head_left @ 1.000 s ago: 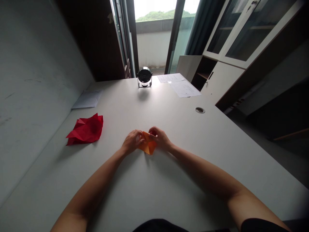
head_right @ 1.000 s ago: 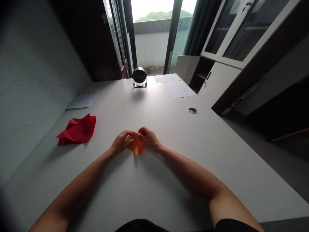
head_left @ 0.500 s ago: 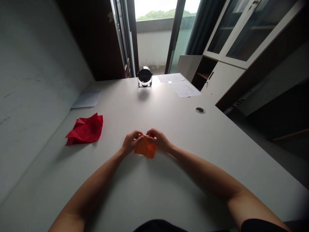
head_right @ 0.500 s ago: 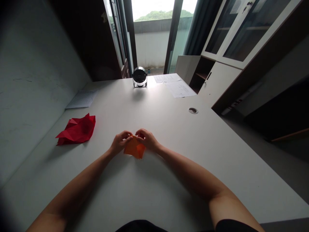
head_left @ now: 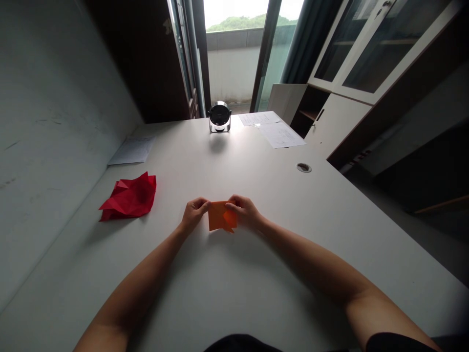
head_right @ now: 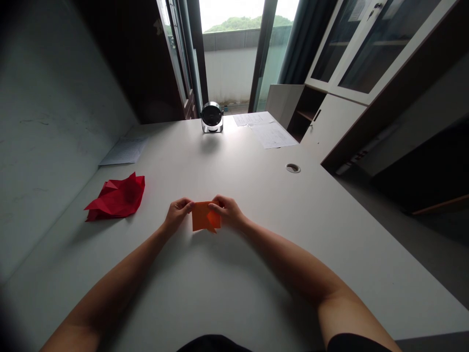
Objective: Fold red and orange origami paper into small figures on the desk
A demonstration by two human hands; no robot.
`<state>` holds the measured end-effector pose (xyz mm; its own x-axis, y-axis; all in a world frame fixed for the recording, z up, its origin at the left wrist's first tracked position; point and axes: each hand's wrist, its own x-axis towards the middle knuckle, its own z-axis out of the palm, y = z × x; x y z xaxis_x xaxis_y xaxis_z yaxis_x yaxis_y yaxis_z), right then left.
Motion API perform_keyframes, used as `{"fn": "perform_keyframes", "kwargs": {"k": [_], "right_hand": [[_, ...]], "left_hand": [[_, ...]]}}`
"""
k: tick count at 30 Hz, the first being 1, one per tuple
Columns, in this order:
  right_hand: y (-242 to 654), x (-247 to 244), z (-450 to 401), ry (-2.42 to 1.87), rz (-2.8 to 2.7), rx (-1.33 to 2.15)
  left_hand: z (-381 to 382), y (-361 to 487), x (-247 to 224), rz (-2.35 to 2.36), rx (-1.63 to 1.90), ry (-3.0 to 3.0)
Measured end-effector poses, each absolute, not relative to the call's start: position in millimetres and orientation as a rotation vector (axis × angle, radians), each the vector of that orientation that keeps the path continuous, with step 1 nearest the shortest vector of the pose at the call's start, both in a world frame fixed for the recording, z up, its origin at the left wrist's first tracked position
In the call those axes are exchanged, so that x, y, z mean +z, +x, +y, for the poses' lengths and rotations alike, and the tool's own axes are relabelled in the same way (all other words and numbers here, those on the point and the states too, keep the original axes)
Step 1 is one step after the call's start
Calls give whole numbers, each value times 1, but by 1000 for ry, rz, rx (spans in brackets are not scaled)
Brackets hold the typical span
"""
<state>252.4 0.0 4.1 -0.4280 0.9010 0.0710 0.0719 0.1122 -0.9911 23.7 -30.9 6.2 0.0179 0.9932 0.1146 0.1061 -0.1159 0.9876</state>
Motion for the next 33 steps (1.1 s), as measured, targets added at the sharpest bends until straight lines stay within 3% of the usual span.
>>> {"fn": "perform_keyframes", "kwargs": {"k": [16,26,33], "right_hand": [[252,6,-1,-979,-1629,1405],[251,9,-1,-883,-1412,1547],[258,12,5,-751,-1431,1587]], "left_hand": [[-41,32,20,1257,1054,1778],[-42,31,20,1080,965,1435],[-33,26,6,1109,1205,1201]]}}
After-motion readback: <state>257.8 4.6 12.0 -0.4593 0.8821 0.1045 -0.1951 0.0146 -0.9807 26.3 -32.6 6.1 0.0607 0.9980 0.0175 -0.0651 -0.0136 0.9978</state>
